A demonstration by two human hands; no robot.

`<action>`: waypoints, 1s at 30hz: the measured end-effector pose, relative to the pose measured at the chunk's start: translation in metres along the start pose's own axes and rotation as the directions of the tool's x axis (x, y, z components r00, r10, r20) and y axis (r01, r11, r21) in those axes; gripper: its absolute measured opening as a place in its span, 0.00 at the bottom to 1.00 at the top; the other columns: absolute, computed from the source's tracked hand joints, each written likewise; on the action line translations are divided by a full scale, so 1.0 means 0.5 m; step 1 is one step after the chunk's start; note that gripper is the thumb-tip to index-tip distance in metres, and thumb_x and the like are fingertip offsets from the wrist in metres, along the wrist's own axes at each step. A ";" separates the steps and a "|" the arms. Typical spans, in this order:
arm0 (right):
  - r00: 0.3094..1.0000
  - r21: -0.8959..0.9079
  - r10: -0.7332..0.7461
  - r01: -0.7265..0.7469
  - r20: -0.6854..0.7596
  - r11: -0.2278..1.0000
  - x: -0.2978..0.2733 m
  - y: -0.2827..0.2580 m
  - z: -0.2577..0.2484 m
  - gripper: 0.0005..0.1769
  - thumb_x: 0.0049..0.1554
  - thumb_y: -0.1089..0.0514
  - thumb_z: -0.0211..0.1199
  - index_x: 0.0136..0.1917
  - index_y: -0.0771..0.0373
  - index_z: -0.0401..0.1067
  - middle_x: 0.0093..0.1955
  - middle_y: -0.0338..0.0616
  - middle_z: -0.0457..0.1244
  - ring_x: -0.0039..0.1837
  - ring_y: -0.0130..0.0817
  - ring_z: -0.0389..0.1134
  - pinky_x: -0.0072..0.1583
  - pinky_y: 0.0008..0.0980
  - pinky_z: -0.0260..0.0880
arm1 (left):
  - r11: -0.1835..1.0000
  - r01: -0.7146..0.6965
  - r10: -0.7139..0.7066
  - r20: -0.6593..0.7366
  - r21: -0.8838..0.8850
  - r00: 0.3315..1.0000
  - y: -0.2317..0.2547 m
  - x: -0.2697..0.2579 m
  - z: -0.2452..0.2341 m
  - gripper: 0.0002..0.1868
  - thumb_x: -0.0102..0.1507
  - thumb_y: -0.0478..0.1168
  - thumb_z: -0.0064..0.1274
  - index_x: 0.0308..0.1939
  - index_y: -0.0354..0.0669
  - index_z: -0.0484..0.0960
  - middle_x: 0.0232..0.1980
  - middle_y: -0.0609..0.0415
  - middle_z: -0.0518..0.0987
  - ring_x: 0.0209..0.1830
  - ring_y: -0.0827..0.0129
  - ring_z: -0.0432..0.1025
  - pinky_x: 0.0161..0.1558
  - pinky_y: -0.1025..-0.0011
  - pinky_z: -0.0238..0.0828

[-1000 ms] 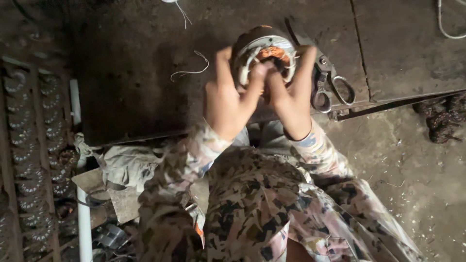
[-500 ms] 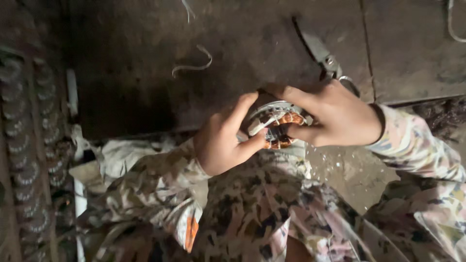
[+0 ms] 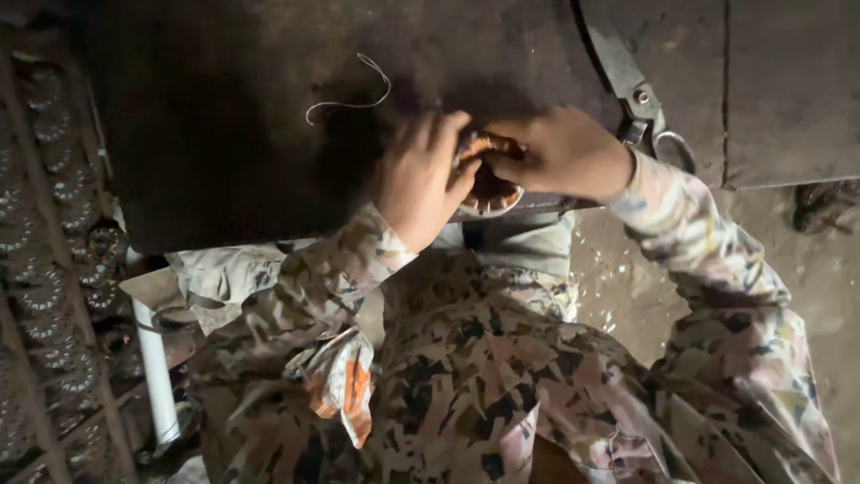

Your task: The person winds white thread around a copper-wound stator core held in the left hand, then uses scissors to cut the thread and places the finished unit on the table. The person then picks up another stator core and begins winding thread around it.

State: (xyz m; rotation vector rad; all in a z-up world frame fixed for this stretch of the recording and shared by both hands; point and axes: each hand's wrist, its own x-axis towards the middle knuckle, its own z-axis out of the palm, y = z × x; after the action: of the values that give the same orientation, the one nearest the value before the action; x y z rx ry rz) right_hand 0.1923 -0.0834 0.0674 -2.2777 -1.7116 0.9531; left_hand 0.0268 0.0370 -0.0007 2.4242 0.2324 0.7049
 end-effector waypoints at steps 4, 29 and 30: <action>0.788 -0.281 -0.383 0.275 -0.483 0.919 -0.030 -0.018 0.005 0.16 0.51 0.62 0.68 0.54 0.68 0.76 0.49 0.51 0.68 0.48 0.47 0.69 0.50 0.40 0.71 | 0.984 -0.167 0.173 0.142 -0.058 0.975 -0.023 0.038 0.008 0.11 0.63 0.32 0.58 0.49 0.34 0.79 0.50 0.47 0.76 0.53 0.53 0.70 0.55 0.60 0.70; 0.453 -0.298 -0.539 0.501 -0.710 0.813 -0.045 0.085 0.260 0.09 0.53 0.65 0.66 0.48 0.70 0.74 0.53 0.53 0.66 0.39 0.37 0.68 0.40 0.36 0.72 | 0.867 -0.149 0.266 0.189 -0.475 0.945 -0.064 -0.027 -0.013 0.10 0.61 0.31 0.64 0.47 0.35 0.85 0.52 0.49 0.80 0.39 0.64 0.77 0.39 0.66 0.75; 0.436 -0.348 -0.569 0.488 -0.697 0.800 -0.043 0.087 0.258 0.09 0.51 0.65 0.66 0.47 0.69 0.74 0.53 0.54 0.66 0.38 0.38 0.67 0.39 0.36 0.71 | 0.878 -0.156 0.265 0.189 -0.453 0.945 -0.064 -0.024 -0.013 0.10 0.61 0.31 0.65 0.46 0.35 0.85 0.51 0.50 0.80 0.37 0.64 0.77 0.38 0.66 0.74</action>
State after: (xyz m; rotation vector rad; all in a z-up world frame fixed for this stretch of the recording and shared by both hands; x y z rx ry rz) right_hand 0.1529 -0.1508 -0.0460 -1.5465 -1.8072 -0.2702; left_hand 0.0131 0.0622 -0.0205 2.0900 -0.2733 0.4761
